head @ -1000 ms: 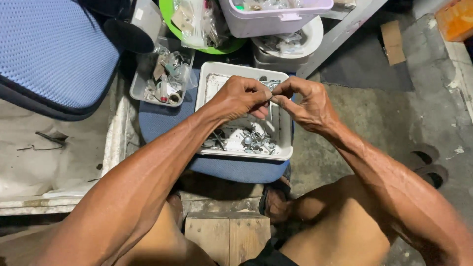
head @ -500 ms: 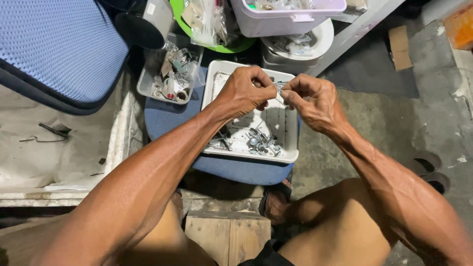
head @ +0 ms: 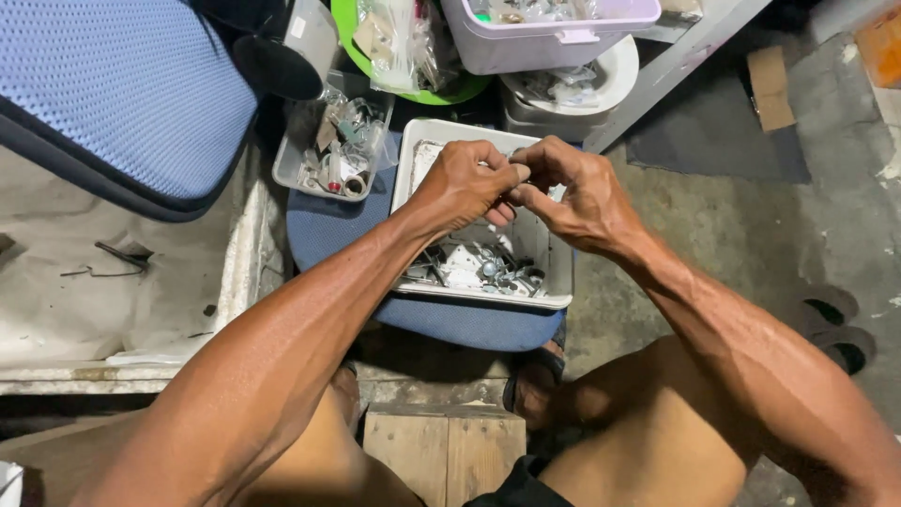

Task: The person is sitting and assembling small metal components, likely screws and brackets, by picking them from a tray and joining them.

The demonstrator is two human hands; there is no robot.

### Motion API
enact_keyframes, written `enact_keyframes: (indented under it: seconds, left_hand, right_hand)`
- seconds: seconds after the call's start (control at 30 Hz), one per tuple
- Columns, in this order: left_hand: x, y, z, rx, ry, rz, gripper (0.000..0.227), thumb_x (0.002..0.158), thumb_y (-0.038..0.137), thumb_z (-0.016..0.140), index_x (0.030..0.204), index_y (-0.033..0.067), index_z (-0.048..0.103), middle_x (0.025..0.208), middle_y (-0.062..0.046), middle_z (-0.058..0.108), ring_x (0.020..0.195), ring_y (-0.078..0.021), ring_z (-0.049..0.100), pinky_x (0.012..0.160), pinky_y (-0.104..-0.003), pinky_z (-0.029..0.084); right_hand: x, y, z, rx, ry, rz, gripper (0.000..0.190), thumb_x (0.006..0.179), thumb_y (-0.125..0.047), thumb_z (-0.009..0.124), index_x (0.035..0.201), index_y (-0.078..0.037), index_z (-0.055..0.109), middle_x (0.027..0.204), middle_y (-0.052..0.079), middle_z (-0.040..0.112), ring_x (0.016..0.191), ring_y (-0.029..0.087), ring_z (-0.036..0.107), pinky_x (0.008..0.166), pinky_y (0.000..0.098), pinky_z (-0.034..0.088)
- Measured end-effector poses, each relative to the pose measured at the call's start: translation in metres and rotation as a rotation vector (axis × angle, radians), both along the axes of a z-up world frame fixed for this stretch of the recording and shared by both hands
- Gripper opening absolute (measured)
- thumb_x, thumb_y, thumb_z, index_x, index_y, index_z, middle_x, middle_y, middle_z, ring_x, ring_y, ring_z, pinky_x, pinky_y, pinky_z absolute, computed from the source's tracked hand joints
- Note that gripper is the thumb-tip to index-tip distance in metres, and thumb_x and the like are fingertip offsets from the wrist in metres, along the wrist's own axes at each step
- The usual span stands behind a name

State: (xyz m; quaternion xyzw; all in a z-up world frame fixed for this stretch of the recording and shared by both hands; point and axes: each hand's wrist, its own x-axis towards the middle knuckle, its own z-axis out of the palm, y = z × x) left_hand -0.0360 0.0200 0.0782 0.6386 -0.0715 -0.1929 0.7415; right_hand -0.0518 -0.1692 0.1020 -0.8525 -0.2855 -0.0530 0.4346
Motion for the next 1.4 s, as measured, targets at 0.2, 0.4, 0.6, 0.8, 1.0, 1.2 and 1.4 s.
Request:
enact_keyframes:
  seconds: [0.2,0.4,0.6,0.8,1.0,1.2,1.4]
  left_hand:
    - [0.021,0.015,-0.007,0.107,-0.007,0.105,0.025,0.090,0.018,0.068,0.092,-0.0068,0.064,0.066,-0.023,0.071,0.049,-0.0212,0.071,0.044,-0.027,0.065]
    - [0.022,0.038,-0.019,0.195,-0.065,0.201,0.016,0.089,0.012,0.070,0.090,-0.0039,0.065,0.062,-0.020,0.068,0.046,-0.0182,0.068,0.040,-0.025,0.061]
    - [0.013,0.004,-0.011,0.171,-0.262,-0.011,0.008,0.091,0.007,0.066,0.092,-0.0010,0.068,0.063,-0.016,0.071,0.048,-0.0159,0.071,0.043,-0.025,0.063]
    - [0.024,-0.007,-0.038,0.234,-0.383,-0.034,0.019,0.089,0.012,0.068,0.103,-0.0007,0.065,0.065,-0.015,0.071,0.050,-0.0184,0.071,0.048,-0.031,0.060]
    - [0.024,-0.005,-0.073,0.820,-0.612,-0.397,0.016,0.090,0.006,0.071,0.105,0.0008,0.073,0.084,-0.024,0.075,0.079,-0.0380,0.077,0.073,-0.048,0.063]
    - [0.022,-0.011,-0.102,0.943,-0.649,-0.542,0.014,0.083,0.009,0.079,0.097,0.0066,0.080,0.091,-0.022,0.076,0.092,-0.0429,0.076,0.079,-0.056,0.062]
    - [0.040,-0.027,-0.144,0.871,-0.568,-0.572,0.005,0.084,0.011,0.076,0.081,0.0101,0.080,0.082,-0.018,0.076,0.089,-0.0418,0.075,0.079,-0.057,0.059]
  right_hand:
    - [0.013,-0.018,-0.006,0.048,0.282,-0.009,0.018,0.086,0.001,0.078,0.101,0.001,0.069,0.078,0.015,0.070,0.071,0.022,0.071,0.069,0.0349,0.059]
    - [0.010,-0.014,0.009,-0.069,0.148,-0.069,0.037,0.094,-0.012,0.078,0.126,0.003,0.066,0.113,0.025,0.069,0.107,0.038,0.069,0.096,0.0506,0.053]
    - [0.008,-0.007,0.001,-0.133,0.148,-0.007,0.006,0.093,-0.008,0.076,0.099,-0.009,0.076,0.075,0.006,0.073,0.073,0.019,0.069,0.077,0.0350,0.054]
    - [0.016,-0.026,0.003,-0.247,0.161,-0.031,0.005,0.094,-0.010,0.070,0.094,-0.007,0.073,0.070,0.012,0.070,0.070,0.023,0.066,0.075,0.0413,0.053]
    - [0.042,-0.081,-0.046,-0.673,-0.155,-0.083,0.013,0.088,-0.011,0.074,0.101,-0.008,0.071,0.087,0.015,0.066,0.089,0.038,0.068,0.081,0.0506,0.055]
    - [0.020,-0.048,-0.044,-0.556,0.049,0.170,0.012,0.094,-0.004,0.064,0.100,-0.001,0.073,0.091,0.022,0.072,0.091,0.039,0.071,0.083,0.0497,0.059]
    - [0.032,-0.047,-0.102,-0.589,0.042,0.254,0.005,0.085,-0.014,0.070,0.089,-0.014,0.069,0.090,0.010,0.064,0.088,0.034,0.067,0.075,0.0494,0.059]
